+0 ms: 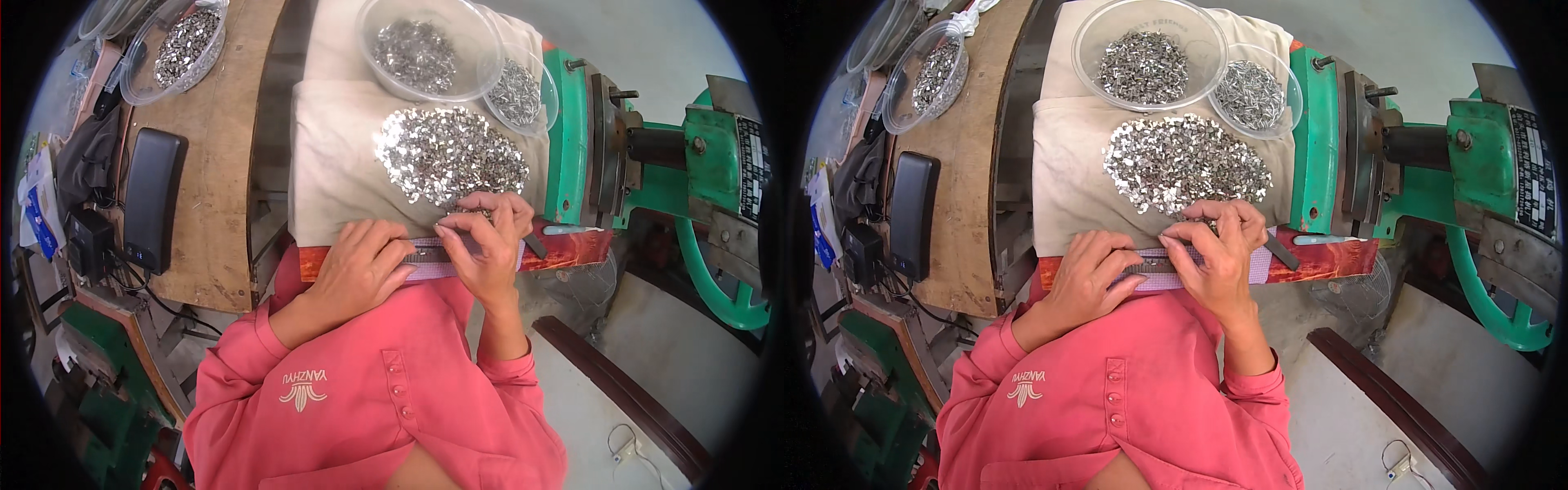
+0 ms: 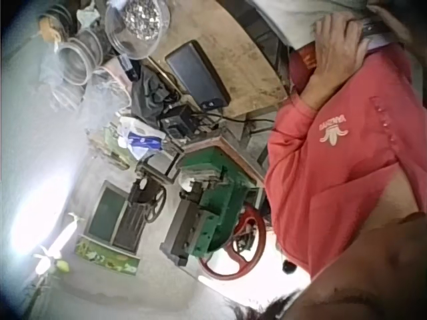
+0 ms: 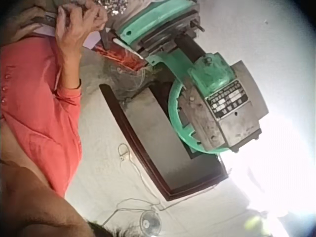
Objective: The person picks up small silver sequins one by one from a pile on a cloth and places them into slots on a purple strip held in their left hand. The person continues this repetitive process of picking and placing sequins throughout the clip.
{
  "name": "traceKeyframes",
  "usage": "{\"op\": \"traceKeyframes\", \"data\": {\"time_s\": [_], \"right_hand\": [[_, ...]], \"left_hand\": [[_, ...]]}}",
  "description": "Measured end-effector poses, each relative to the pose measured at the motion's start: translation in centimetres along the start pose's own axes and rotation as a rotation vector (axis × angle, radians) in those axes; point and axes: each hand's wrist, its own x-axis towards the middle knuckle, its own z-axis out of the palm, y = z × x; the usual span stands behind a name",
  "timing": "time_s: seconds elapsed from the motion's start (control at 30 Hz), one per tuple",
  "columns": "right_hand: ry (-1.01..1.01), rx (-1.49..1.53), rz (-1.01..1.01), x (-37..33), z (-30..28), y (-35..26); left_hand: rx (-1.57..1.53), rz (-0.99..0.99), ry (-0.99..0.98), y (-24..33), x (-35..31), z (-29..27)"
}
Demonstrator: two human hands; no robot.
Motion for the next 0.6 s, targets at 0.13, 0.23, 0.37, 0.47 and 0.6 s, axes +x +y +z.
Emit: {"op": "traceKeyframes", "data": {"time_s": [0.13, 0.23, 0.37, 0.47, 0.6], "right_hand": [[0.010, -0.050, -0.019, -0.3, 1.4, 0.8], [-0.027, -0.050, 0.013, -0.3, 1.4, 1.1], [-0.038, -0.027, 0.043, -0.8, 1.0, 1.9], [-0.028, -0.025, 0.052, -1.0, 0.6, 1.9], [-0.033, -0.039, 0.023, -0.6, 0.6, 1.6]], "left_hand": [[0.062, 0.025, 0.007, 0.4, 0.5, 0.3], [0.088, 0.025, 0.020, 0.6, 0.7, 0.6], [0.093, -0.024, 0.042, 0.7, 0.8, 1.0], [0.088, -0.051, 0.057, 0.9, 0.9, 1.0], [0.096, -0.060, 0.074, 1.0, 1.0, 1.1]]}}
